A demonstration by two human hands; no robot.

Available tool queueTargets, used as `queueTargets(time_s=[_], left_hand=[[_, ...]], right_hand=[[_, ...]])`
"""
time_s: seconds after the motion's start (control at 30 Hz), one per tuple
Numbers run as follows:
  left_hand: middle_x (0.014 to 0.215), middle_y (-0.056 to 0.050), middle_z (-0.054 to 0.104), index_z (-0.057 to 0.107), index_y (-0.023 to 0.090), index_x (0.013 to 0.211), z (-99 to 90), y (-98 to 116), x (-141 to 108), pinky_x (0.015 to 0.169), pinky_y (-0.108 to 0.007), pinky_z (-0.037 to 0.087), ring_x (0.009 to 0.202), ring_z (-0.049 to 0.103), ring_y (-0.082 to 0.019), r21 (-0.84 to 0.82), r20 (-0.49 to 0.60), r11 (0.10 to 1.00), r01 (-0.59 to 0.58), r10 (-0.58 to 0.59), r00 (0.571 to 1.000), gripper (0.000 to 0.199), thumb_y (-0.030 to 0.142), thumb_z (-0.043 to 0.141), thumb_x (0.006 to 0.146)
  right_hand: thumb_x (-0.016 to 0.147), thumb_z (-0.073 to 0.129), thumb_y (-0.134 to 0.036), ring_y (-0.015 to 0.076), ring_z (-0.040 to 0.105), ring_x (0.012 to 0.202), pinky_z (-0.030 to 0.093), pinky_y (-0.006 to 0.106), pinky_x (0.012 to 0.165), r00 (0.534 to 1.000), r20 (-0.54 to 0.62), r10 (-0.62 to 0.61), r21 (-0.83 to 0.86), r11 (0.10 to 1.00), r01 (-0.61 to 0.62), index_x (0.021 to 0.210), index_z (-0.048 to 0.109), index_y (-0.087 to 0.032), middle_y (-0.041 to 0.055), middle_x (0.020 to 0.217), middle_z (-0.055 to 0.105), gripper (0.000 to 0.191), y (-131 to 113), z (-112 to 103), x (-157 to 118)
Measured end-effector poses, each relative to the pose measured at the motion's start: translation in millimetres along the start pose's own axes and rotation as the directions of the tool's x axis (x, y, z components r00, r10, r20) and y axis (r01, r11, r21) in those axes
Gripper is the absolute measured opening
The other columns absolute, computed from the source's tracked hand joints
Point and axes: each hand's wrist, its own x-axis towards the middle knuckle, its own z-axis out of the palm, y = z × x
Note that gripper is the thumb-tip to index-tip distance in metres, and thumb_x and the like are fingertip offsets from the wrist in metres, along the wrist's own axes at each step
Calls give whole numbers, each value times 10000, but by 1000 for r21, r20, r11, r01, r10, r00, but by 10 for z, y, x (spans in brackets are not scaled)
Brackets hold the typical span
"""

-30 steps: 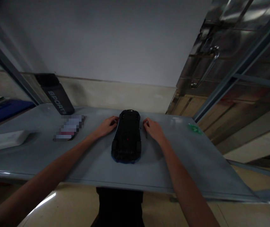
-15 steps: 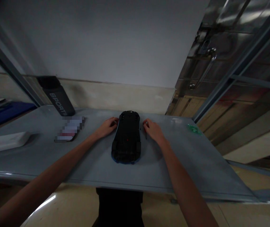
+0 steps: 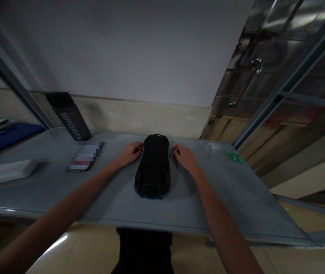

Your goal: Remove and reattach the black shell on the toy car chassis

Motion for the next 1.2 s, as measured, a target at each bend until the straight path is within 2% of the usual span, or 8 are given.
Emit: queueTargets(time_s=[0.23, 0.83, 0.97, 1.2], left_hand=[[1153, -111, 777, 728, 152, 1198, -5, 28, -9, 900, -331, 556, 927, 703, -209, -5, -10, 1000, 6, -6, 1000, 307, 67, 573, 947], [1192, -113, 774, 723, 160, 1226, -9, 24, -7, 952, -341, 572, 982, 716, -212, 0, -2, 1000, 14, -14, 1000, 327, 81, 562, 953], [1158, -100, 773, 733, 171, 1203, -7, 15, 0, 960, -374, 584, 954, 716, -219, 1, -1, 1000, 14, -14, 1000, 327, 81, 560, 941], [1188, -112, 764, 719, 156, 1232, 3, 3, -2, 957, -353, 567, 941, 696, -205, -24, 2, 1000, 17, -17, 1000, 346, 57, 557, 943]], right_hand=[[1087, 520, -214, 229, 754, 857, 501, 304, 780, 1000, 5, -5, 7, 1000, 5, 1133, 730, -234, 60, 905, 809, 216, 2, -9, -6], [1082, 527, -197, 227, 755, 855, 496, 299, 768, 1000, 13, -1, 0, 1000, 1, 1144, 742, -239, 58, 908, 816, 228, -8, -28, -1], [1094, 524, -203, 230, 760, 866, 494, 299, 766, 1000, 20, 4, -1, 1000, -4, 1131, 735, -241, 62, 929, 820, 218, -16, -36, -5], [1111, 521, -237, 233, 748, 843, 493, 309, 776, 999, 33, 3, 2, 1000, -3, 1163, 727, -227, 57, 879, 790, 212, -15, -41, -9]])
